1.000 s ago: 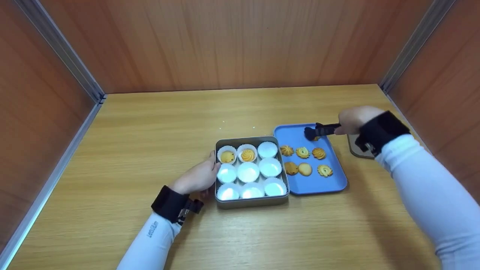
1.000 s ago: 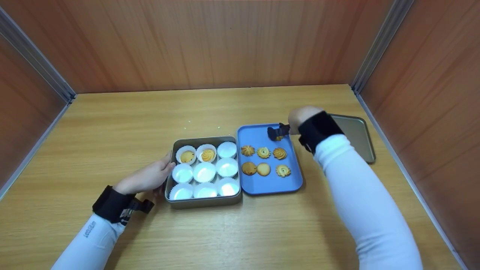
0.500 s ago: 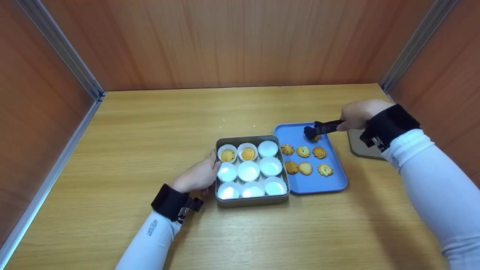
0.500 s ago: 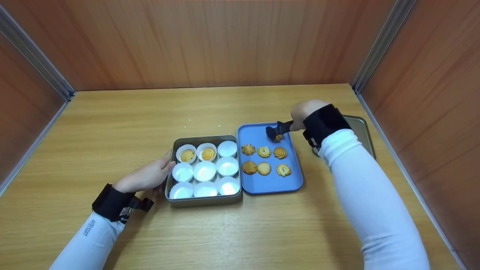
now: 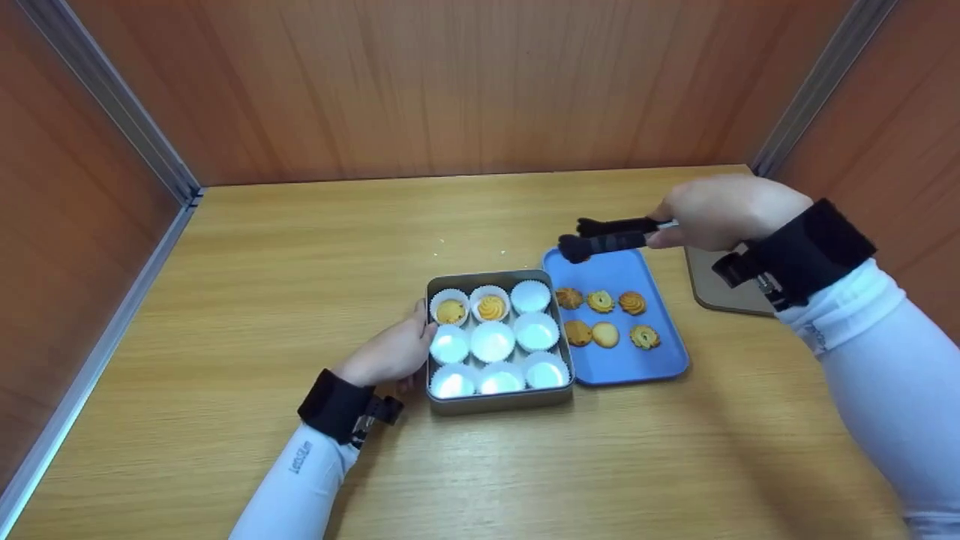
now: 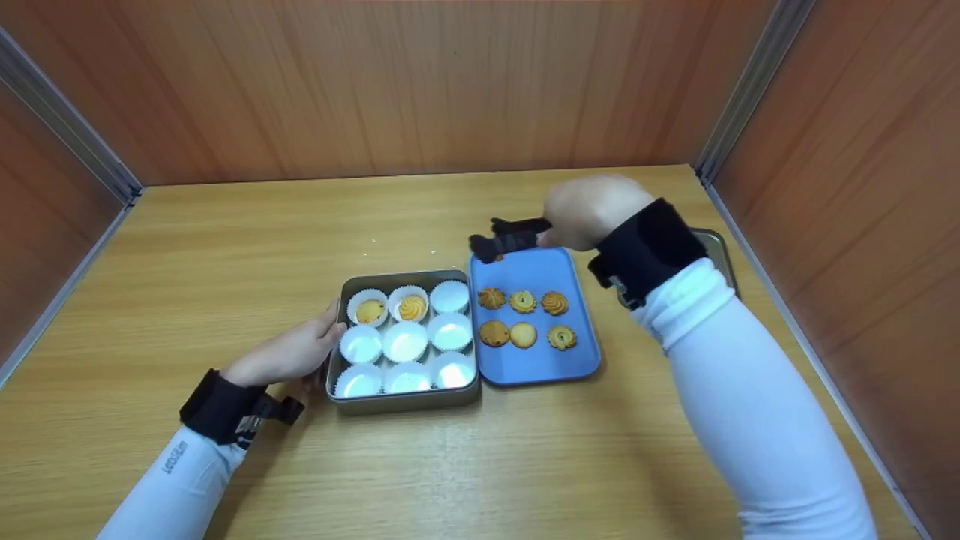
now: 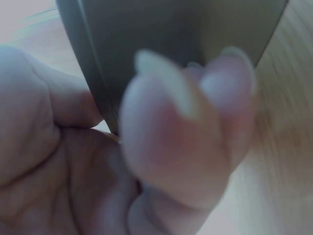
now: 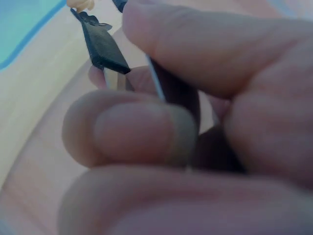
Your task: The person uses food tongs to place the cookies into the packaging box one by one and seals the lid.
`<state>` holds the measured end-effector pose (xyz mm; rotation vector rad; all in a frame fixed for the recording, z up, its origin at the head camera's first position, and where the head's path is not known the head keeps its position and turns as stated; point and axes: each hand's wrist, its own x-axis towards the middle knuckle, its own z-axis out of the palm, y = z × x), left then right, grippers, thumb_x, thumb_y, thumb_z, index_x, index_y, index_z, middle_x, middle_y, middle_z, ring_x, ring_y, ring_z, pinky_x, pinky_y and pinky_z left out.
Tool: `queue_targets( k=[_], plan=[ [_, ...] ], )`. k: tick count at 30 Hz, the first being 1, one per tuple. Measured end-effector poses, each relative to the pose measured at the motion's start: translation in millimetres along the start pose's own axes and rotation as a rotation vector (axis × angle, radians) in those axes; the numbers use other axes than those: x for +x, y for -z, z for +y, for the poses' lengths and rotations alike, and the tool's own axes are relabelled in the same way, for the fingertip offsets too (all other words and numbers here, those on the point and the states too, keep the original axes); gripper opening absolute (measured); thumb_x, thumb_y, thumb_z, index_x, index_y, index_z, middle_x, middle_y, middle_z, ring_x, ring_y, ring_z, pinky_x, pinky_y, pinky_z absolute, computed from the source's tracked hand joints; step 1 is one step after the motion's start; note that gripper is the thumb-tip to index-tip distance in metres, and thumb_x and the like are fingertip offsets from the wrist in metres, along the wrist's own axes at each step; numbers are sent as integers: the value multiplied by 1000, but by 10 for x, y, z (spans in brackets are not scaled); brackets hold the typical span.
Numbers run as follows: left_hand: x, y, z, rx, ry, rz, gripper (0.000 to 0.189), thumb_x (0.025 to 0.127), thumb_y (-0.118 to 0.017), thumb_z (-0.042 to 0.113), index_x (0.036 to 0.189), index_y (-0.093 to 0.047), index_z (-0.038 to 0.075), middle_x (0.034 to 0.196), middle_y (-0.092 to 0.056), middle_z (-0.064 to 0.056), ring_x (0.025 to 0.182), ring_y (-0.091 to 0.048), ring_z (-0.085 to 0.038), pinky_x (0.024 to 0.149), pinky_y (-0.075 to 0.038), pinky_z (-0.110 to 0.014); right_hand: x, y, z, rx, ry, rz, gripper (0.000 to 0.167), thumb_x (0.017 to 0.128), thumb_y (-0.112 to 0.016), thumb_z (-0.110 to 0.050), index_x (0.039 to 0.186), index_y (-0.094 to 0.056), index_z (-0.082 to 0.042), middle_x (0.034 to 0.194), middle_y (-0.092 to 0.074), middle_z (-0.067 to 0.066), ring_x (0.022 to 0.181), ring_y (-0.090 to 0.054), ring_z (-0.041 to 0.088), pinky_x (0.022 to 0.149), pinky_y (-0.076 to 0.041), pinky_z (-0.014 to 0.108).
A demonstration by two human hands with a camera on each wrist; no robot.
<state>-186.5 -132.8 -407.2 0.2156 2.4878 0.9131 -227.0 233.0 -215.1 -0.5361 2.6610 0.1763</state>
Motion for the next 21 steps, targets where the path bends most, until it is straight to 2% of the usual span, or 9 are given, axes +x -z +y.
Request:
queue_targets(
  k=[4,6,8,11,13,16,17,21],
  plan=[
    [4,-5,-4,-3,4,2,67,110,-30,31,156,4,-1,64,-61,-17,45,-57,-25,47,-50,-37,-53,-5,-257,-32,59,42,50,102,-54,-41,138,-59,-7,129,-63,17,116,-59,39,93,-48,59],
    [9,-10,-7,-1,6,4,67,110,-30,32,157,4,-1,66,-62,-17,46,-58,-25,47,-51,-37,-53,-39,-367,-64,100,65,48,101,-56,-41,138,-60,-10,125,-66,14,110,-63,36,89,-52,55],
    [13,-13,-8,-2,7,6,67,110,-30,32,157,4,0,68,-62,-17,46,-58,-25,47,-51,-37,-39,-80,-468,-104,122,83,43,100,-59,-39,134,-64,-13,112,-71,9,94,-67,30,76,-56,47],
    [19,-17,-8,-4,12,7,67,110,-30,33,157,4,1,70,-62,-17,46,-58,-24,47,-51,-37,1,-151,-592,-194,144,106,36,99,-61,-38,124,-68,-14,86,-67,1,69,-58,19,55,-49,33],
    [19,-19,-6,-11,16,5,67,110,-30,33,157,5,1,70,-62,-17,46,-57,-24,47,-51,-36,28,-202,-654,-250,153,122,33,98,-62,-38,119,-68,-13,72,-57,-1,59,-48,18,50,-40,29],
    [18,-21,-2,-25,28,-4,67,109,-30,34,157,6,3,67,-61,-16,46,-55,-24,46,-49,-35,65,-291,-707,-338,176,164,34,98,-63,-39,115,-68,-10,58,-42,-3,50,-37,15,45,-34,26],
    [16,-21,0,-26,26,-6,67,110,-30,34,157,6,3,67,-60,-16,46,-55,-24,46,-49,-35,78,-323,-715,-360,185,182,35,98,-63,-39,116,-68,-9,55,-38,-3,48,-34,14,44,-32,25],
    [17,-18,1,-22,21,-9,67,109,-29,36,157,5,3,68,-61,-16,47,-57,-25,48,-51,-36,120,-441,-720,-430,218,260,30,96,-65,-37,100,-67,-7,51,-26,-4,43,-26,12,41,-26,23]
  ],
)
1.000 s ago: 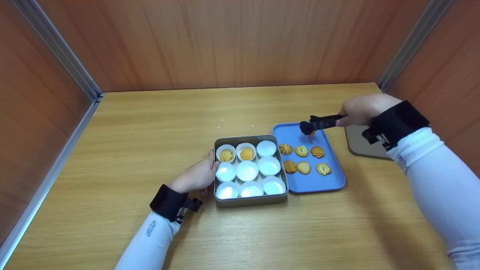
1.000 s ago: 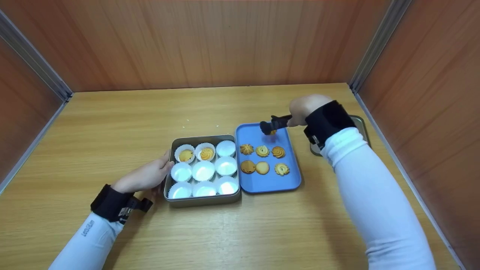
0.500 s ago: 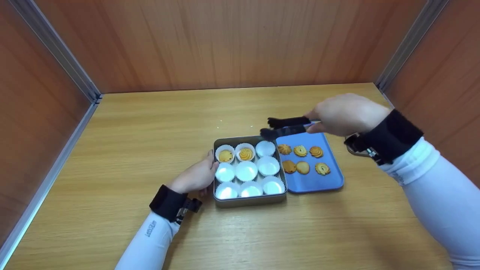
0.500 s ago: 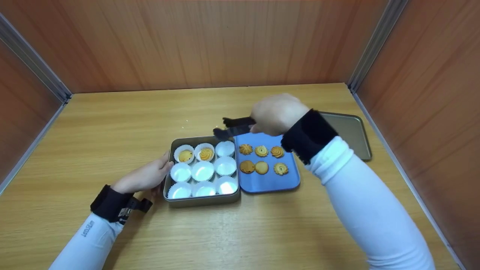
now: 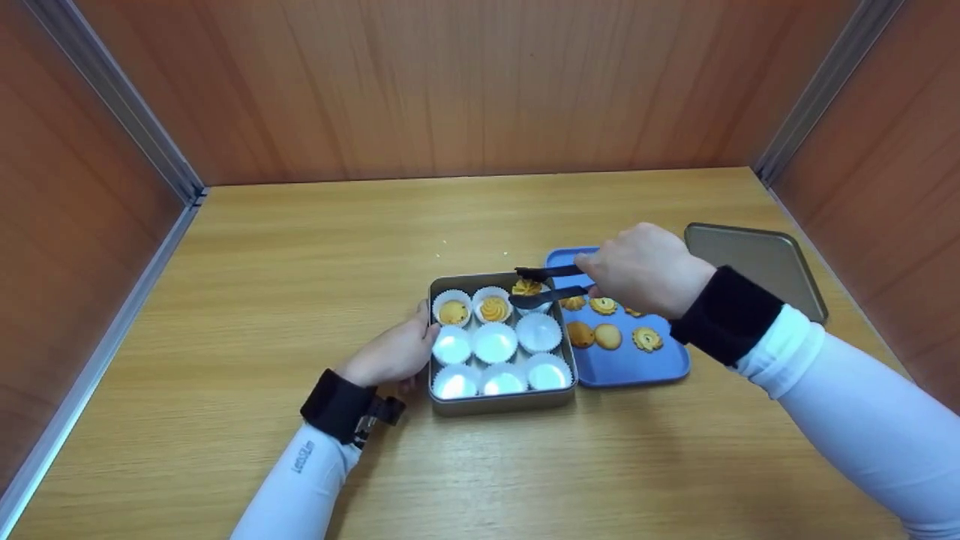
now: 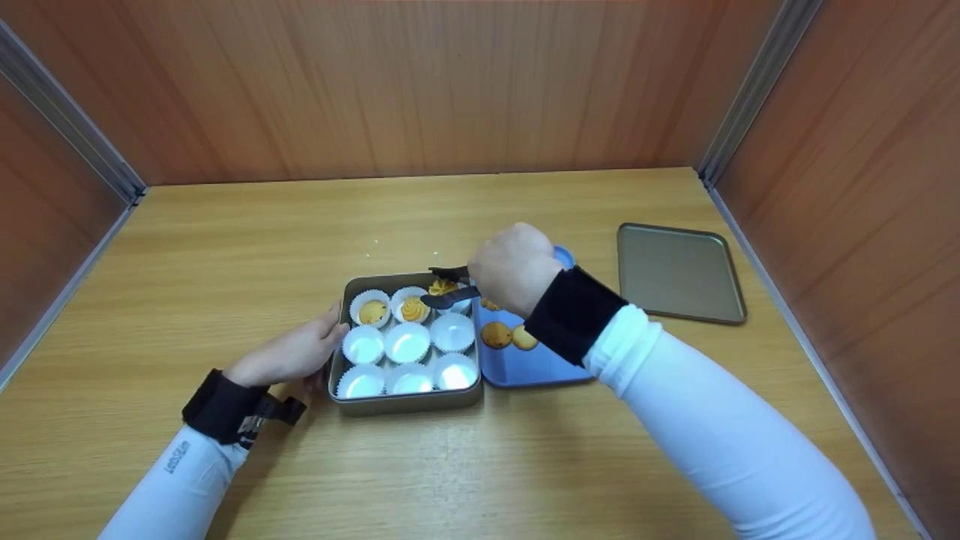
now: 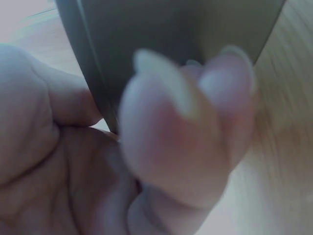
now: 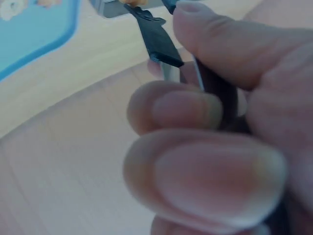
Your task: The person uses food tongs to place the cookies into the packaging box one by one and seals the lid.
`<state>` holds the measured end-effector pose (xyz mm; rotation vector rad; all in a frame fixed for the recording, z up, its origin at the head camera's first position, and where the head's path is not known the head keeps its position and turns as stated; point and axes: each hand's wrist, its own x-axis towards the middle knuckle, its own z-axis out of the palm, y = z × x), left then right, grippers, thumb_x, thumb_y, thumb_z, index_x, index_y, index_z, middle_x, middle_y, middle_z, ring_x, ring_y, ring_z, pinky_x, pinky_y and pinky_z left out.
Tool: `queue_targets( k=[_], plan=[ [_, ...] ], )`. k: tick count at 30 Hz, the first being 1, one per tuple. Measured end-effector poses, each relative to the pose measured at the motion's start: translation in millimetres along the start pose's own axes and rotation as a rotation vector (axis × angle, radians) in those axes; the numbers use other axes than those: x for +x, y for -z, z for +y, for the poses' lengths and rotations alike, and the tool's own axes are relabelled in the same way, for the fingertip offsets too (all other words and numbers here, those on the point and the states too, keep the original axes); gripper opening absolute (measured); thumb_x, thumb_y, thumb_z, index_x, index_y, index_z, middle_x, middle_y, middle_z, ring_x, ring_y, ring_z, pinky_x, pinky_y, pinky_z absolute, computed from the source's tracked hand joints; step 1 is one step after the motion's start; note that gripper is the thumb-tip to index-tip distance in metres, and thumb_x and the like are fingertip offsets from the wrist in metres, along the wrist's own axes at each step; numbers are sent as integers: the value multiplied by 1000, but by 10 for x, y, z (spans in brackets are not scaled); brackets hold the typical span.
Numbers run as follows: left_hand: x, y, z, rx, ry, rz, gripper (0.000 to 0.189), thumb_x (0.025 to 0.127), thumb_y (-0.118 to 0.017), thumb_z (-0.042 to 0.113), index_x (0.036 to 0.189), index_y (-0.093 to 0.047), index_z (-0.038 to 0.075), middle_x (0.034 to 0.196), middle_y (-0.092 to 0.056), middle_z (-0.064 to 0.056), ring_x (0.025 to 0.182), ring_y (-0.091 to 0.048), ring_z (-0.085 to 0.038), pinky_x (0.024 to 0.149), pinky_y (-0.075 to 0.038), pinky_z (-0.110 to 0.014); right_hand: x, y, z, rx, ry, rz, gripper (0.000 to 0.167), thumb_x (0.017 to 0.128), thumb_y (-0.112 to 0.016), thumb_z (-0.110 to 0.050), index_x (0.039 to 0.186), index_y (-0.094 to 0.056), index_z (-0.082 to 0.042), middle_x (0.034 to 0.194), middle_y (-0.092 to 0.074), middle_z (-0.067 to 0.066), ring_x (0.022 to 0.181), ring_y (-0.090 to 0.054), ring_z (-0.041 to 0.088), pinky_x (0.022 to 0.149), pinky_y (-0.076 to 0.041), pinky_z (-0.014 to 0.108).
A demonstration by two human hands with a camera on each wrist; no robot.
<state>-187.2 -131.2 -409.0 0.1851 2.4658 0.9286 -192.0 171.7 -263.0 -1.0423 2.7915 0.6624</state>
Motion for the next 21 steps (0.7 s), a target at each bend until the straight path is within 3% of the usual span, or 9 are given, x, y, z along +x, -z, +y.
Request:
queue_targets(
  k=[3,8,18,20,21],
  plan=[
    [-1,4,1,11,-14,2,67,110,-28,35,157,4,2,67,-62,-16,47,-58,-25,48,-52,-36,2,-63,-18,-33,11,64,28,95,-68,-34,89,-63,-8,50,-24,-4,42,-24,12,40,-23,24],
    [-7,4,0,13,-33,7,66,110,-28,32,156,5,-2,64,-63,-17,44,-58,-24,46,-52,-37,1,-106,-34,-70,15,114,28,93,-71,-32,85,-61,-7,52,-19,-4,42,-19,11,39,-19,23],
    [-15,-7,17,13,6,2,67,110,-29,34,157,5,2,67,-62,-17,46,-57,-23,48,-52,-37,45,-94,-36,-42,-12,-32,32,96,-66,-36,87,-62,-6,52,-26,-3,44,-24,12,40,-22,24],
    [-16,-10,27,12,6,3,67,110,-29,34,157,5,2,74,-64,-20,46,-57,-23,48,-52,-37,56,-92,-30,-21,-15,-62,31,96,-66,-35,89,-63,-5,52,-30,-2,44,-27,13,40,-24,24],
    [-18,-11,33,10,4,5,66,110,-29,34,157,5,3,87,-66,-23,46,-57,-23,49,-52,-38,61,-93,-24,-12,-17,-74,31,96,-65,-36,90,-63,-5,52,-32,-2,44,-29,13,40,-26,24]
  ],
)
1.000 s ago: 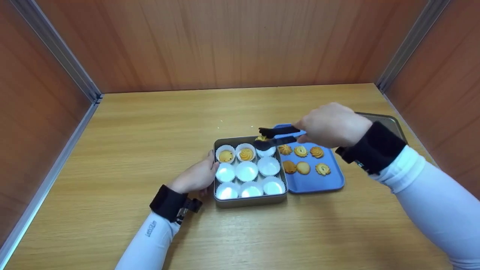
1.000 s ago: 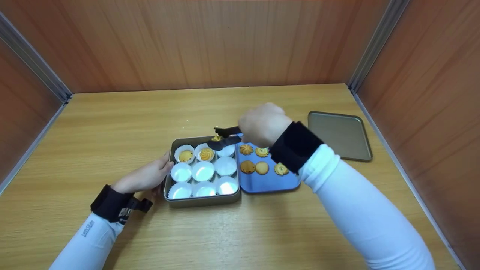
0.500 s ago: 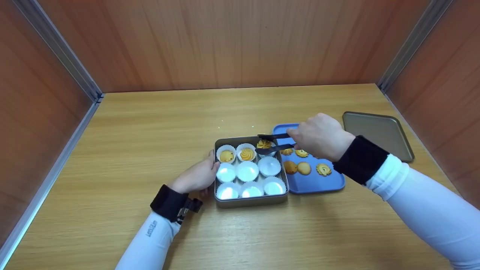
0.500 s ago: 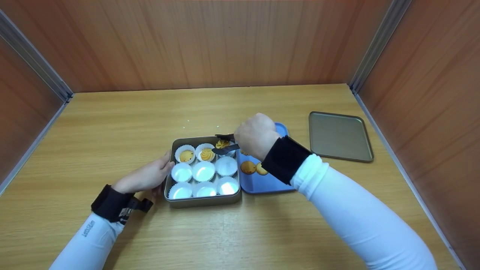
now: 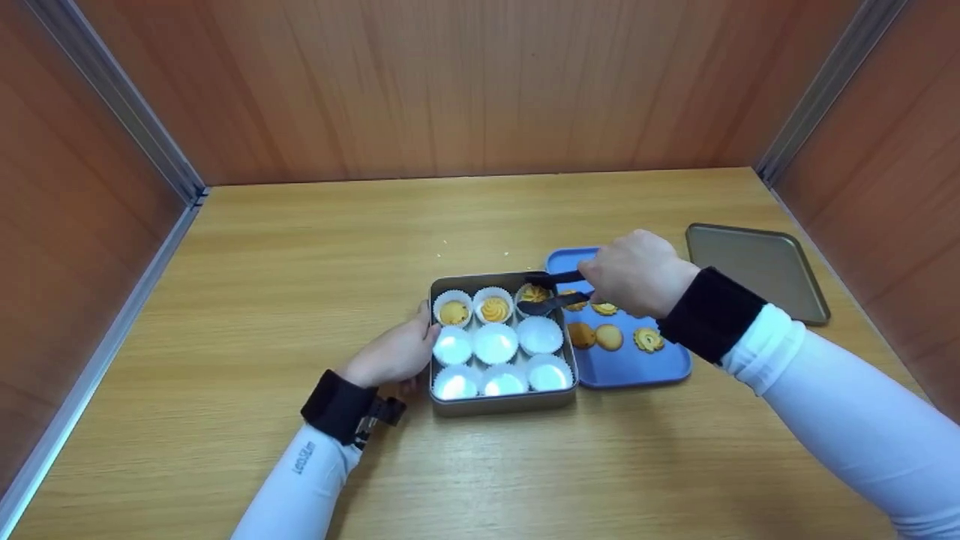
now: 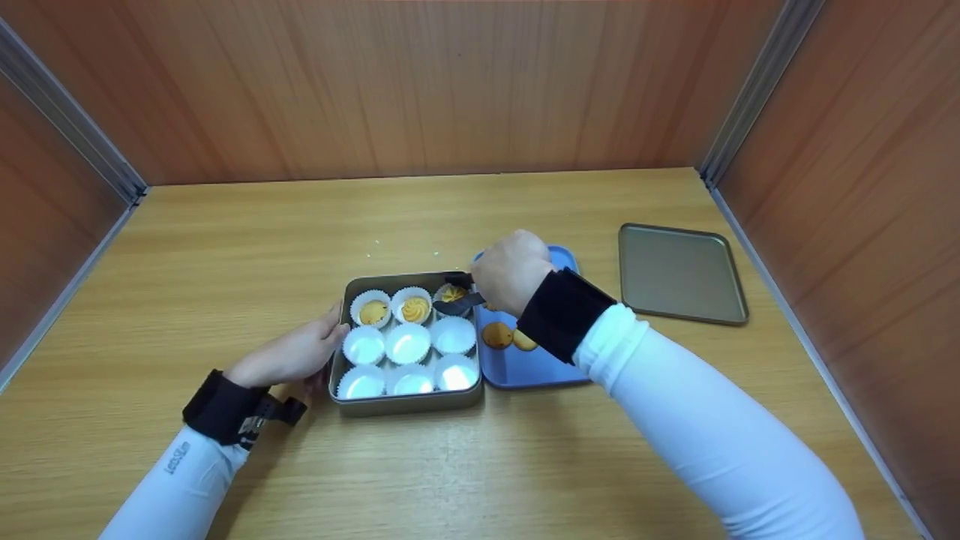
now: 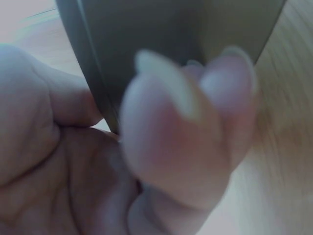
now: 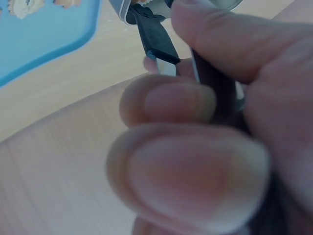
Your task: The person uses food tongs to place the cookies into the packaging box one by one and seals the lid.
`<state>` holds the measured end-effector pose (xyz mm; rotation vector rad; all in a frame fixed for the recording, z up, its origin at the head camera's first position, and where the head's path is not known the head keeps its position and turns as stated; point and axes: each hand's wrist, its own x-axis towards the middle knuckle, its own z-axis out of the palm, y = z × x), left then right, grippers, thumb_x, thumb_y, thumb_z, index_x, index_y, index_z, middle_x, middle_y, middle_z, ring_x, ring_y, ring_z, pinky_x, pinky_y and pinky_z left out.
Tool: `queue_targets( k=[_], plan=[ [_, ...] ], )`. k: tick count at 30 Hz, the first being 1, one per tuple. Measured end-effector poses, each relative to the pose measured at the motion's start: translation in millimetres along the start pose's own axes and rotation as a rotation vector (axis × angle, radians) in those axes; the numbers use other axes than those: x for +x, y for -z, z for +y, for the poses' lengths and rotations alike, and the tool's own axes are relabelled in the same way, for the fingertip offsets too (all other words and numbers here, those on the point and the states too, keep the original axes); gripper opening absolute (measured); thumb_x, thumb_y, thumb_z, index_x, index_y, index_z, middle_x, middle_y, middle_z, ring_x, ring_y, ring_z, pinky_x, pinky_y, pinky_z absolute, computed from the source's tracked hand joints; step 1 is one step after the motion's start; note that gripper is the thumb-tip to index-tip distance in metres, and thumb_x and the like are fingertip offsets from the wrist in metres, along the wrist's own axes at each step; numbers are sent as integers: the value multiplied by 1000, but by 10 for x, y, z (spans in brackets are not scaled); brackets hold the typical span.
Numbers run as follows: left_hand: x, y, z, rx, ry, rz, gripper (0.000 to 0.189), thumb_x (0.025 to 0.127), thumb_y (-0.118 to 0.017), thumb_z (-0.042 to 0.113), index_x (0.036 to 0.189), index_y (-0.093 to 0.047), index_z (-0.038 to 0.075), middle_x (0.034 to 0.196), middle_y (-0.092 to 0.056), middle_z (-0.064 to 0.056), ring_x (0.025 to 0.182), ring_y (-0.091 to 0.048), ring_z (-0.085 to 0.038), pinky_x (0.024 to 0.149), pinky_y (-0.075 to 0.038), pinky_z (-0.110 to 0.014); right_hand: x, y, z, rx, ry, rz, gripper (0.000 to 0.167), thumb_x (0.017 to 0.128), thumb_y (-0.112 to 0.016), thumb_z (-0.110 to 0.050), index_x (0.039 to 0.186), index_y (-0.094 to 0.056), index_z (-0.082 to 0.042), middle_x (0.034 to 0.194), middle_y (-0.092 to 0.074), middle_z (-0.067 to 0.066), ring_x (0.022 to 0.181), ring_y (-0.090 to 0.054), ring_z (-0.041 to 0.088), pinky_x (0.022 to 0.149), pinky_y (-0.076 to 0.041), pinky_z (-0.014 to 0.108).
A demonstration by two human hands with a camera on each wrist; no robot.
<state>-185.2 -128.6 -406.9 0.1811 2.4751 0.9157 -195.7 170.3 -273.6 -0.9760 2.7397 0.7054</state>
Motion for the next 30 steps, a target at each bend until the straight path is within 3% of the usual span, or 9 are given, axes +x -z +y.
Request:
queue_targets(
  k=[1,4,10,19,21,24,26,28,30],
  plan=[
    [-2,-1,6,-2,-2,3,66,110,-30,34,157,5,3,100,-66,-26,46,-57,-24,49,-52,-38,4,-1,6,14,0,-10,31,96,-65,-35,90,-64,-5,53,-34,-1,44,-31,14,40,-27,24],
    [2,-9,14,-6,-1,-2,66,109,-30,34,158,6,5,107,-64,-30,47,-57,-24,49,-53,-38,3,1,26,56,-4,-37,32,97,-65,-36,92,-65,-5,54,-41,0,45,-37,15,41,-31,24],
    [21,-6,11,0,-2,-16,67,110,-29,35,157,6,4,69,-63,-18,46,-57,-24,49,-52,-38,-51,47,74,125,-5,-58,32,97,-64,-39,95,-66,-7,59,-50,-1,50,-43,15,46,-39,26],
    [7,-4,-36,-15,-28,-10,66,110,-30,31,157,6,1,65,-61,-17,43,-56,-23,44,-49,-36,-332,155,275,292,-123,-5,52,99,-60,-42,136,-57,-6,89,-70,8,75,-66,25,64,-56,43],
    [3,4,-47,-14,-23,-5,66,110,-31,31,157,6,2,72,-63,-20,44,-55,-23,44,-49,-35,-434,91,350,358,-158,41,59,100,-57,-43,145,-49,-6,82,-69,8,68,-65,24,61,-55,42],
    [0,23,-57,-15,-30,6,66,110,-30,31,157,5,2,117,-63,-28,45,-56,-23,46,-51,-36,-558,-122,461,478,-211,100,63,102,-51,-46,149,-43,-5,69,-59,3,54,-55,18,52,-47,35],
    [0,29,-57,-13,-28,12,66,110,-29,32,157,6,2,125,-58,-30,46,-56,-23,47,-52,-36,-593,-332,518,544,-236,124,64,103,-50,-46,150,-42,-3,76,-63,8,56,-54,17,54,-47,35],
    [-3,31,-60,-14,-17,11,66,110,-29,33,157,6,3,119,-61,-30,46,-56,-23,47,-52,-37,-589,-553,556,609,-246,128,65,103,-50,-45,149,-42,0,95,-68,15,66,-58,18,59,-49,36],
    [-8,27,-60,-9,-8,10,66,110,-29,33,157,6,3,91,-65,-26,46,-55,-24,47,-51,-37,-565,-760,578,679,-244,110,65,102,-52,-44,148,-42,2,102,-68,17,69,-59,19,59,-50,36]
  ],
)
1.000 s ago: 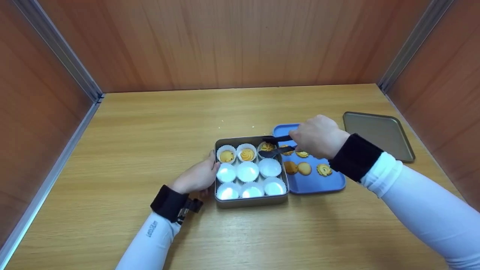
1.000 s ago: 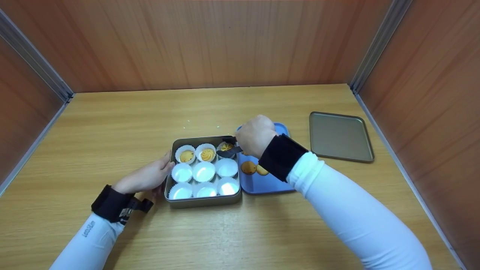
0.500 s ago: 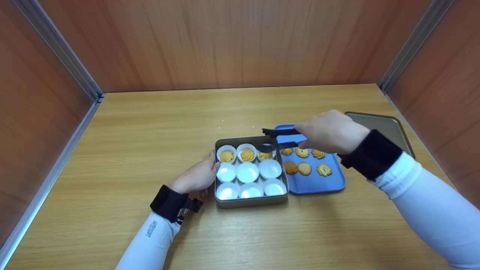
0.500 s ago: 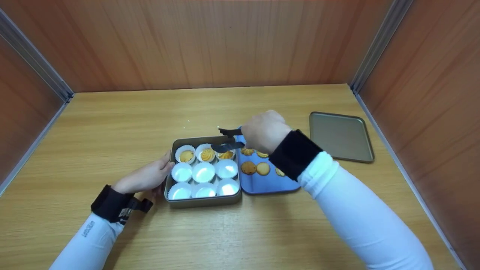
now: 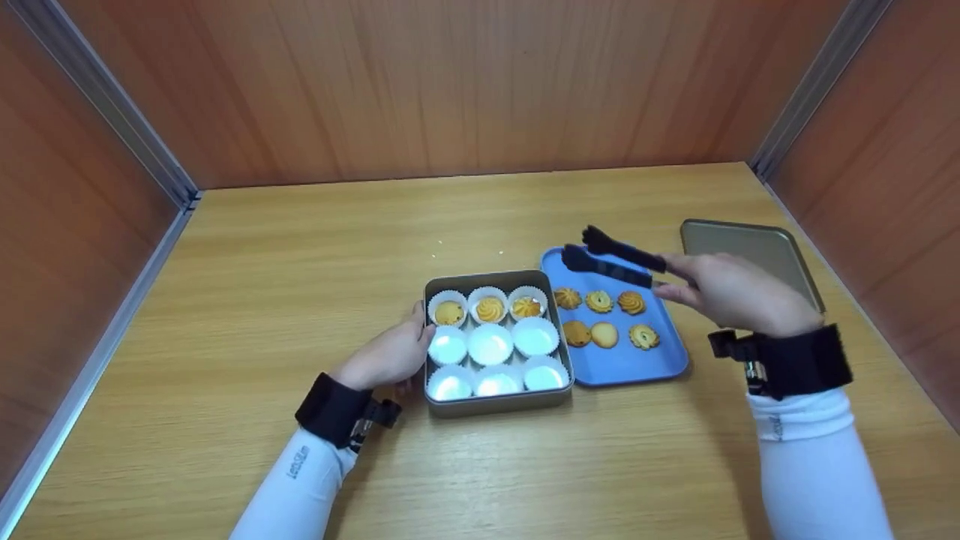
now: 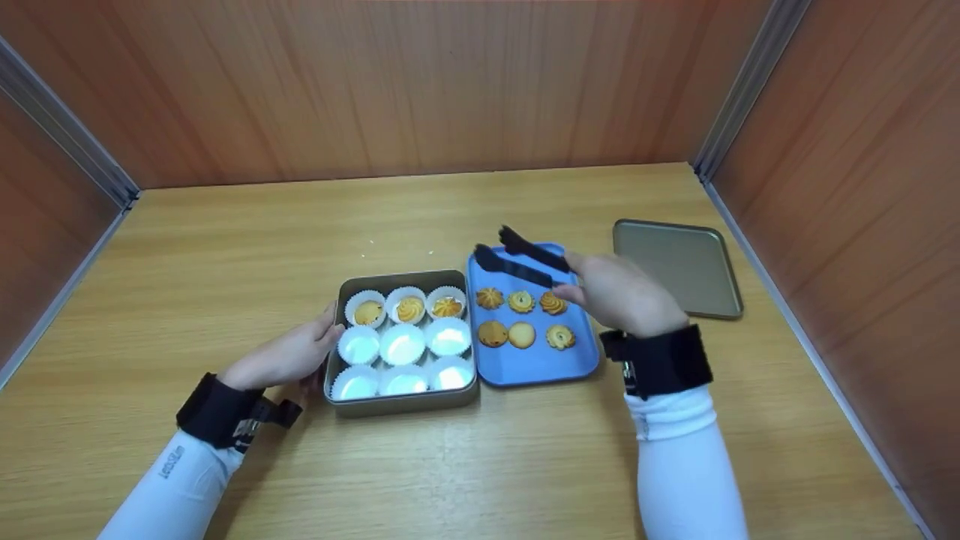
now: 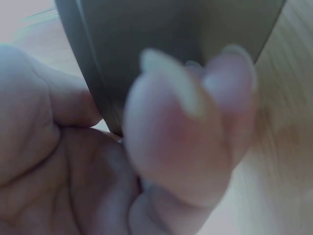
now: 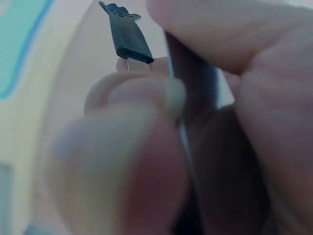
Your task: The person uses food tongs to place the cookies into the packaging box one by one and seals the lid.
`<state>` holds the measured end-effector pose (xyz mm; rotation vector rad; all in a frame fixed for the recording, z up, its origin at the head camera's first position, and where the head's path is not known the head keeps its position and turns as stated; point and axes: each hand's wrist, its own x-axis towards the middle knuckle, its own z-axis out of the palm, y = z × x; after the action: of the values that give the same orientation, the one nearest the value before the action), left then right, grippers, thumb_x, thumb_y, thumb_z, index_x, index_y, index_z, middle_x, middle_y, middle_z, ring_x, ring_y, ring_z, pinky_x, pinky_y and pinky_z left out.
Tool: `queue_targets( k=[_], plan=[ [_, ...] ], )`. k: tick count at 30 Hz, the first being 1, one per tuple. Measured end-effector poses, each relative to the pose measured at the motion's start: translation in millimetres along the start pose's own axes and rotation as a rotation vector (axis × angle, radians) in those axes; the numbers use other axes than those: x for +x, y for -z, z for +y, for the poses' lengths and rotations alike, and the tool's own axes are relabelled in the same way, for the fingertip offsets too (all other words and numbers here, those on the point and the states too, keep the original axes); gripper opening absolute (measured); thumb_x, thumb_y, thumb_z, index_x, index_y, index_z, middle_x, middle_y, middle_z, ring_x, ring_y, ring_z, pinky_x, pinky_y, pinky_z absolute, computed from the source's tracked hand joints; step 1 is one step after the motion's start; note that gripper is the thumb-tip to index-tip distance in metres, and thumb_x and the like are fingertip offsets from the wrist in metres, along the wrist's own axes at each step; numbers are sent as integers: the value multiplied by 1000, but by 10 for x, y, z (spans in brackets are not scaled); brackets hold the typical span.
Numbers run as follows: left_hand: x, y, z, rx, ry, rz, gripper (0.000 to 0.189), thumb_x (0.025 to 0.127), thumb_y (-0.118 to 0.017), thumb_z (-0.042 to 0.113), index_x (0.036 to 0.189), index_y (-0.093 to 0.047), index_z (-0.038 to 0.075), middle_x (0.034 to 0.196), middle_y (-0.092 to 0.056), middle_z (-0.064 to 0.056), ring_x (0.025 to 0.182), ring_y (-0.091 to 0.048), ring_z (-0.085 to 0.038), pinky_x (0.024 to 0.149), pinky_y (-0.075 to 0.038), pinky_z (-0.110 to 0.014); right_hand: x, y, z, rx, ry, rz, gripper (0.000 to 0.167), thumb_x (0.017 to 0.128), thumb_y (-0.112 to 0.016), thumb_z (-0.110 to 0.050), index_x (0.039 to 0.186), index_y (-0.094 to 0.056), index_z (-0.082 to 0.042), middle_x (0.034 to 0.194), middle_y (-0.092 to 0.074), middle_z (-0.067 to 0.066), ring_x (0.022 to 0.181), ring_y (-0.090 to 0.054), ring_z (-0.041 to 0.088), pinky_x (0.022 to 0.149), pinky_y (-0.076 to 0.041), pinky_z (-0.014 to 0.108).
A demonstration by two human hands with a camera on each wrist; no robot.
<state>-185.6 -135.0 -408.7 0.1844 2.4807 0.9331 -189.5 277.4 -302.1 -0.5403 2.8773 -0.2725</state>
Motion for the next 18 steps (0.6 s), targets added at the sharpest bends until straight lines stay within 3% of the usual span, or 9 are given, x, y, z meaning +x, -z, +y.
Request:
queue_targets(
  k=[1,6,10,15,18],
  plan=[
    [0,-2,-2,-1,6,0,67,110,-30,33,157,6,3,76,-62,-21,46,-55,-24,47,-51,-38,15,-69,56,24,-7,-12,66,102,-52,-44,147,-43,2,103,-68,17,71,-59,19,59,-50,36],
    [-1,-21,-4,-6,15,4,67,110,-30,34,158,5,4,70,-60,-17,46,-55,-25,47,-51,-38,78,-348,222,146,-32,-88,66,102,-53,-44,148,-42,2,83,-60,7,63,-54,17,51,-45,32],
    [-6,-28,-4,-12,33,2,66,110,-30,35,158,5,6,71,-60,-18,46,-55,-25,47,-51,-37,104,-456,239,173,-44,-135,68,102,-52,-45,150,-38,1,90,-63,10,66,-55,17,51,-45,32],
    [-16,-13,0,-22,10,7,66,110,-31,32,158,5,4,66,-61,-18,44,-55,-24,44,-50,-35,123,-467,212,161,-25,-125,67,102,-53,-42,150,-38,2,91,-62,11,65,-55,17,52,-46,32],
    [-16,-6,1,-31,14,1,66,110,-31,32,158,5,5,66,-61,-18,44,-55,-24,44,-49,-35,129,-473,181,133,-18,-116,66,102,-54,-42,149,-40,2,108,-65,21,78,-61,23,62,-51,36]
  ],
)
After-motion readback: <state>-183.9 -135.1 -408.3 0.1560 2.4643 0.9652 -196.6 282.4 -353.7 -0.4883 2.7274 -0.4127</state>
